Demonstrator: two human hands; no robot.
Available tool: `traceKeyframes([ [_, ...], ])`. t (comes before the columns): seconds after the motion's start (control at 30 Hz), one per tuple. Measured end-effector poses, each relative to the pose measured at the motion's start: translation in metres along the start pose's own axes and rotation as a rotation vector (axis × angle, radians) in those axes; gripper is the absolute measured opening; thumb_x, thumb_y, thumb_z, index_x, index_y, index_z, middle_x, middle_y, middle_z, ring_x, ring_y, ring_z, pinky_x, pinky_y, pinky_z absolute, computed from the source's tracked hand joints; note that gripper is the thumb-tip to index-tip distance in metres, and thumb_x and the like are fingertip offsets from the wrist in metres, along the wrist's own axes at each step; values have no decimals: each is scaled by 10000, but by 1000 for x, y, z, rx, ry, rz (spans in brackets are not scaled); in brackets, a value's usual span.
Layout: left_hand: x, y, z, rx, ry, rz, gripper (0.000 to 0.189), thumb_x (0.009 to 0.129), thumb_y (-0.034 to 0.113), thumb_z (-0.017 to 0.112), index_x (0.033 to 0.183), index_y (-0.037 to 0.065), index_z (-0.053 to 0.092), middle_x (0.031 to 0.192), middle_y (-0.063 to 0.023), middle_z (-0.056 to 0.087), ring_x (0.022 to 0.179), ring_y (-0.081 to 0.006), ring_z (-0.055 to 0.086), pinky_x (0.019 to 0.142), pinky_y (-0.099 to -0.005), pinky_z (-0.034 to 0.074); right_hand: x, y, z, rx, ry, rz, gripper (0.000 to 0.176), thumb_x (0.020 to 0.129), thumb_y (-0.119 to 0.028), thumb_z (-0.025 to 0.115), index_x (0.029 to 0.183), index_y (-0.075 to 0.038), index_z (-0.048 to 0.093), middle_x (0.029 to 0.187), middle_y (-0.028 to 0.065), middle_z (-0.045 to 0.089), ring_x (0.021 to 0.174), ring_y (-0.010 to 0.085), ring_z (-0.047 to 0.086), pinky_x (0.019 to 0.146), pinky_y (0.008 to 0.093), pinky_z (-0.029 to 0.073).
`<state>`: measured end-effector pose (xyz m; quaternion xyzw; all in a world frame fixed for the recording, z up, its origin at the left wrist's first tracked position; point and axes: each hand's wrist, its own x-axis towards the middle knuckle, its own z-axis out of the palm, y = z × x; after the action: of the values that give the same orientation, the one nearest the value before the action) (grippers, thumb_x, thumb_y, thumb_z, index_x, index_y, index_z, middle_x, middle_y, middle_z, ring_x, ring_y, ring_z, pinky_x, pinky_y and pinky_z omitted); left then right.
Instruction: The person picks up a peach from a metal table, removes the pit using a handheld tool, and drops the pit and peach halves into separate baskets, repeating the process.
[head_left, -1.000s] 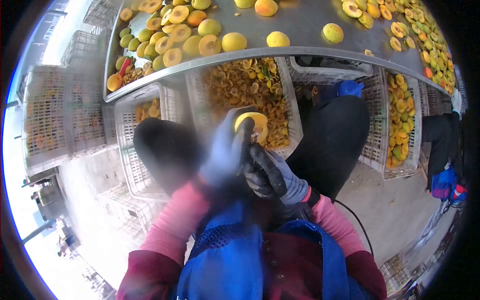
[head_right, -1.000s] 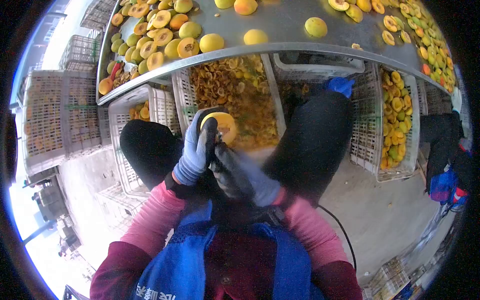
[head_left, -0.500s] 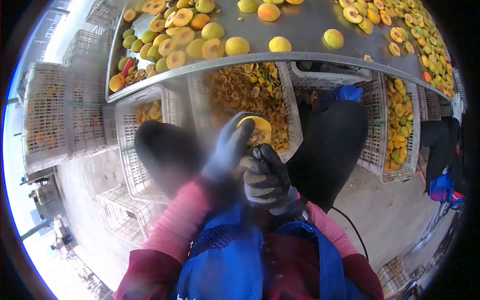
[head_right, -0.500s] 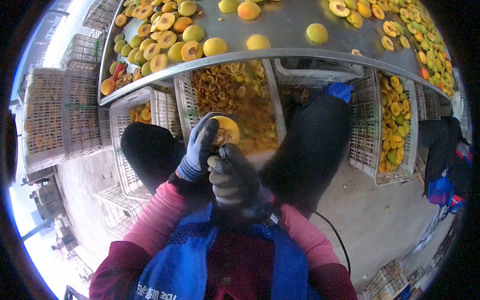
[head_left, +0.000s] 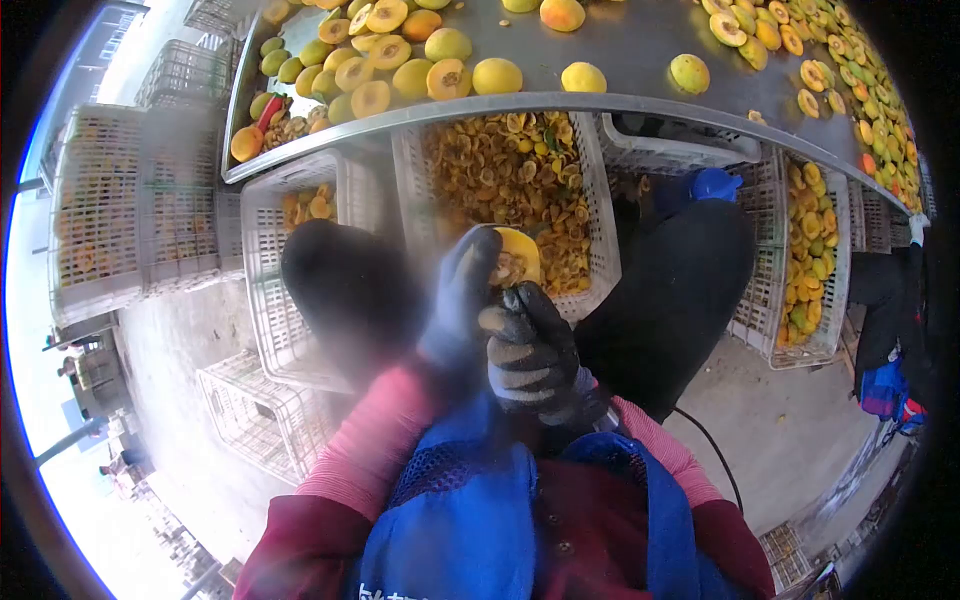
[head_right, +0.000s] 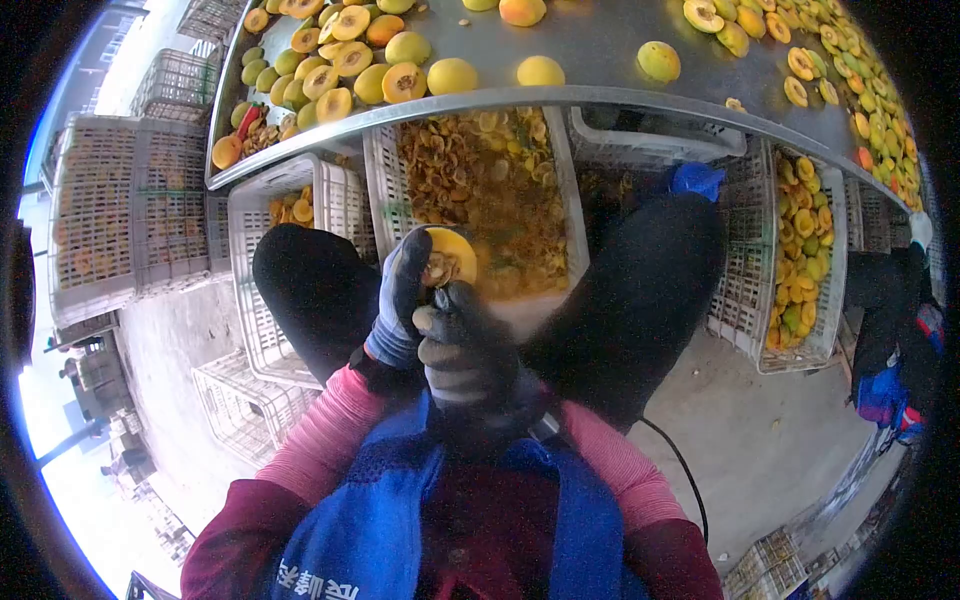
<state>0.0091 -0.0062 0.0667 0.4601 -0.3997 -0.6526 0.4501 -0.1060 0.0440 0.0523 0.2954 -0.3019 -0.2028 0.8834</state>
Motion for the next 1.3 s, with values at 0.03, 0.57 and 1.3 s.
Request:
traceKeyframes([
  [0.03,0,-10,-2,-63,91,-13,363,938,324,439,978,-14,565,872,-93,603,817,-170,589,754,-292,473,0,-2,-1,-3,18,-20,439,916,-532,344,945,-116,482,598,6,414,441,132,397,388,305,350],
  [0.57,45,119,-118,1623,760,486,387,803,286,641,1094,38,580,1016,-161,587,903,-279,582,774,-362,462,-6,-42,4,-282,333,-188,442,933,-509,359,826,-120,540,463,-69,246,332,56,215,303,211,224],
  [1.3,83,44,2,53,-30,-211,499,807,132,560,1266,-17,434,1123,-92,549,1013,-179,538,843,-294,461,6,-69,52,-834,1017,-739,409,895,-504,462,877,-103,539,559,-19,440,357,80,325,340,213,266],
])
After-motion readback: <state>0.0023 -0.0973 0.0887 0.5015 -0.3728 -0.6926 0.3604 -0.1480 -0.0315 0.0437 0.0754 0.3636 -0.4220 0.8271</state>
